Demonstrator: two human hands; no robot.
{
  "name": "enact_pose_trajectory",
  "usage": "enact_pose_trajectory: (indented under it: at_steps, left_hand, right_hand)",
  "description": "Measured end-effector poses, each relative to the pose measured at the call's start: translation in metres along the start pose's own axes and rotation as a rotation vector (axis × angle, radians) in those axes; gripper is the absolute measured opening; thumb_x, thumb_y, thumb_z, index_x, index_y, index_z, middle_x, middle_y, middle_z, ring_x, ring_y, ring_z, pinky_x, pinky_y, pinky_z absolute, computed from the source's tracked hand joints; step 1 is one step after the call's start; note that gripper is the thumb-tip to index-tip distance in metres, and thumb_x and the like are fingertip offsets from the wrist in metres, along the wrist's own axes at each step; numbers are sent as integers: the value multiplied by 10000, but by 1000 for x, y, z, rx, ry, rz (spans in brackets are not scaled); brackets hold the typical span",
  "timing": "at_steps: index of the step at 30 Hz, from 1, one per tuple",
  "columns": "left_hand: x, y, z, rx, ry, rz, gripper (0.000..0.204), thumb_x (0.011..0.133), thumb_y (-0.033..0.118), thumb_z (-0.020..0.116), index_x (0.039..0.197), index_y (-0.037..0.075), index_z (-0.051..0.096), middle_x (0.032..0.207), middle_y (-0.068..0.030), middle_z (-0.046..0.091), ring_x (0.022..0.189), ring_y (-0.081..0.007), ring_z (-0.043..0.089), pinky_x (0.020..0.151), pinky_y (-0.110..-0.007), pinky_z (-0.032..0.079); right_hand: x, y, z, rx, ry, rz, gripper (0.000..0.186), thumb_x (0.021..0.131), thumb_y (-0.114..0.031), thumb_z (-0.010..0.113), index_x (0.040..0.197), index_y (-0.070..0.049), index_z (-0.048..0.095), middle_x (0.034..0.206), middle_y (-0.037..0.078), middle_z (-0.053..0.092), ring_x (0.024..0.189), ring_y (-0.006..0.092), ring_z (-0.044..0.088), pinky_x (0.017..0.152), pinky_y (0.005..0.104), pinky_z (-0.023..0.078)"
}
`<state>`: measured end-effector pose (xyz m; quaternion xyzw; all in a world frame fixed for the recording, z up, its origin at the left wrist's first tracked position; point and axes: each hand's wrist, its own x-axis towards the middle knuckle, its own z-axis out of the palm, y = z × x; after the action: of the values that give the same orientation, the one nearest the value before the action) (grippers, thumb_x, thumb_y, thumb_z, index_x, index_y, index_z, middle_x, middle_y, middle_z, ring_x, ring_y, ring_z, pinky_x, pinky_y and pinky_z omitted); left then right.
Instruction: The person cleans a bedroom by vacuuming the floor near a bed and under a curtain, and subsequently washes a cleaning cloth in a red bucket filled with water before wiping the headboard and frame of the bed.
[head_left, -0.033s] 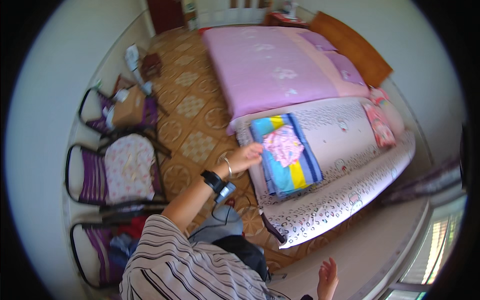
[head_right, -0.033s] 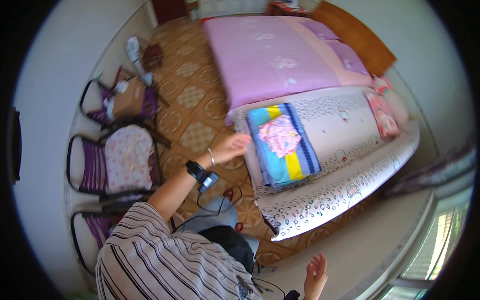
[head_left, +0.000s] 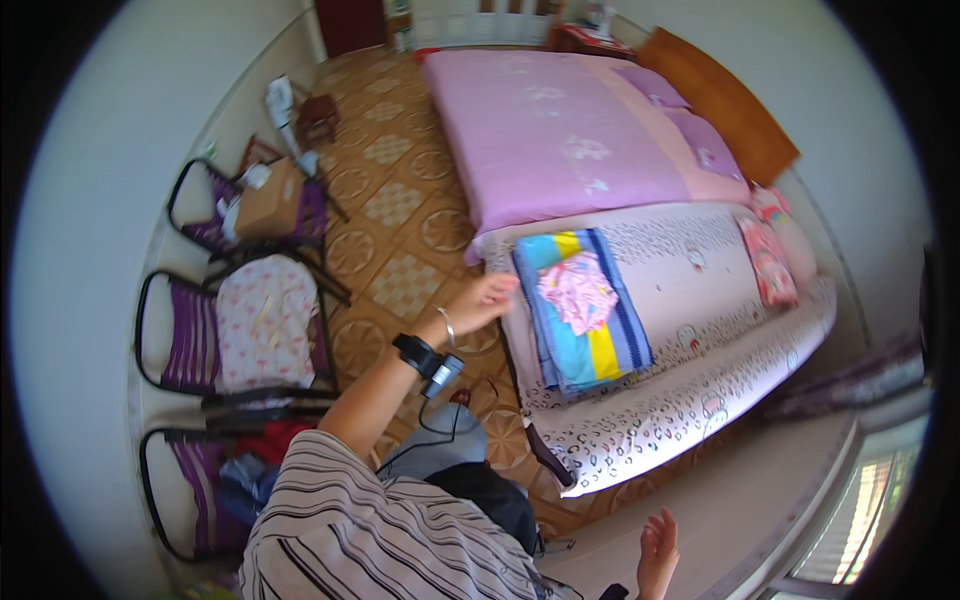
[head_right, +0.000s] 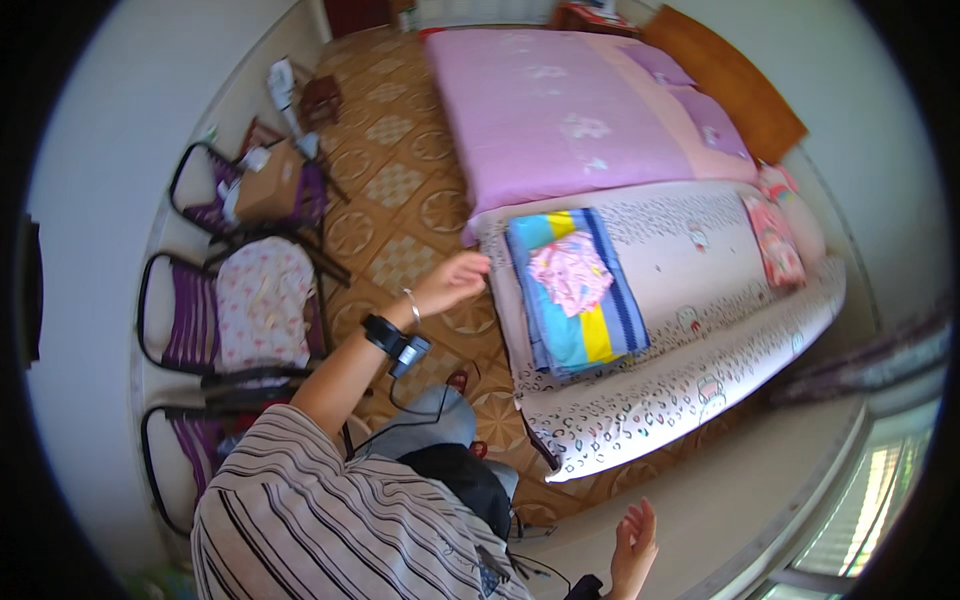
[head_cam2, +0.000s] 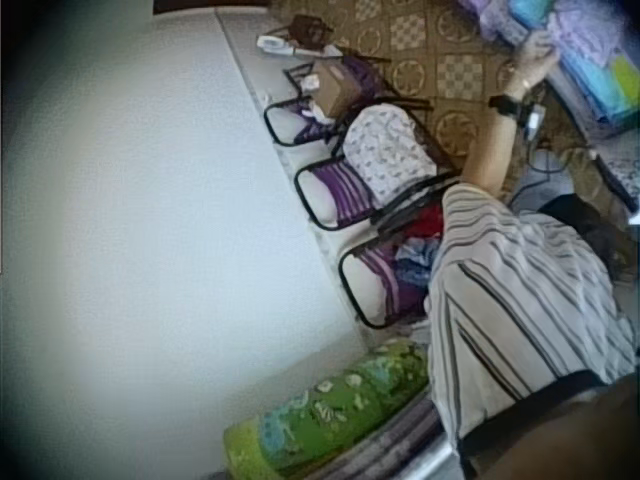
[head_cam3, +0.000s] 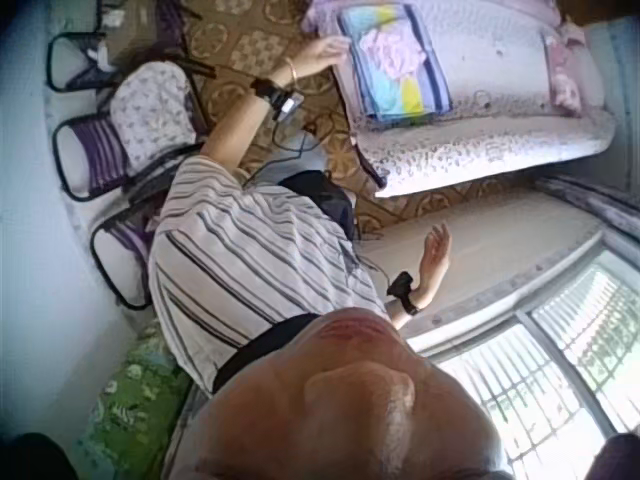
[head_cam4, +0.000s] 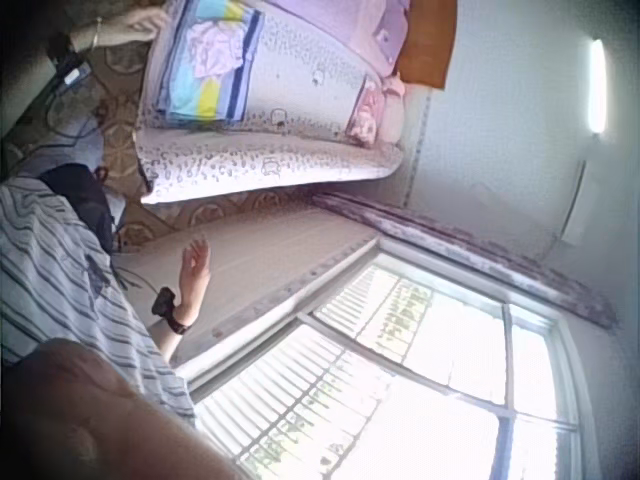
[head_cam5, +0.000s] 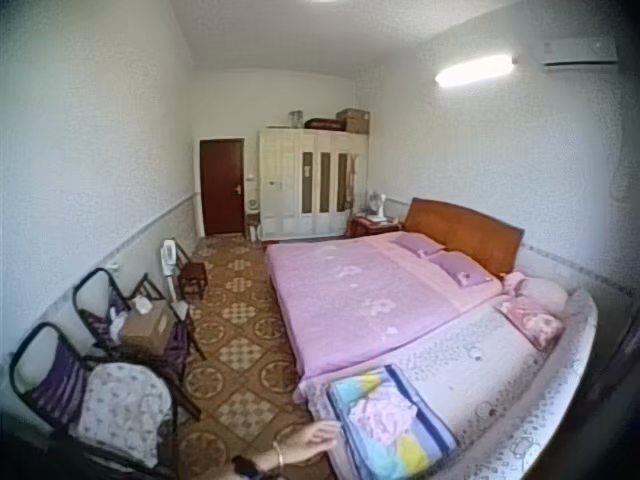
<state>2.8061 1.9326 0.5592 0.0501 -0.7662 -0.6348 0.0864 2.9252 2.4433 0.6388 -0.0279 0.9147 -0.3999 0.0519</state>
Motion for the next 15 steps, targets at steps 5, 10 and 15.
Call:
enact_pose_trajectory:
  at_steps: [5, 10, 15]
  left_hand:
    - [-78, 7, -124, 87, 371, -84, 375, 899, 148, 580, 1248, 47, 488, 1184, -110, 574, 1071, -190, 556, 919, -298, 443]
    - [-114, -39, -209, -73, 602, -139, 395, 869, 125, 609, 1242, 67, 493, 1167, -108, 563, 1043, -180, 560, 871, -290, 468]
    - [-90, -80, -288, -125, 688, -144, 387, 859, 128, 623, 1216, 44, 501, 1125, -91, 581, 1000, -145, 567, 850, -274, 468]
  right_hand:
    - [81, -59, 25, 337, -283, -90, 417, 938, -187, 529, 1285, 28, 443, 1169, 143, 571, 1027, 216, 567, 887, 317, 444]
    - [149, -143, 80, 443, -434, -104, 441, 926, -267, 560, 1269, -2, 475, 1139, 124, 590, 989, 188, 582, 854, 288, 446]
    - [225, -219, 167, 497, -583, -101, 383, 926, -216, 567, 1227, 11, 501, 1127, 101, 594, 970, 171, 580, 864, 288, 444]
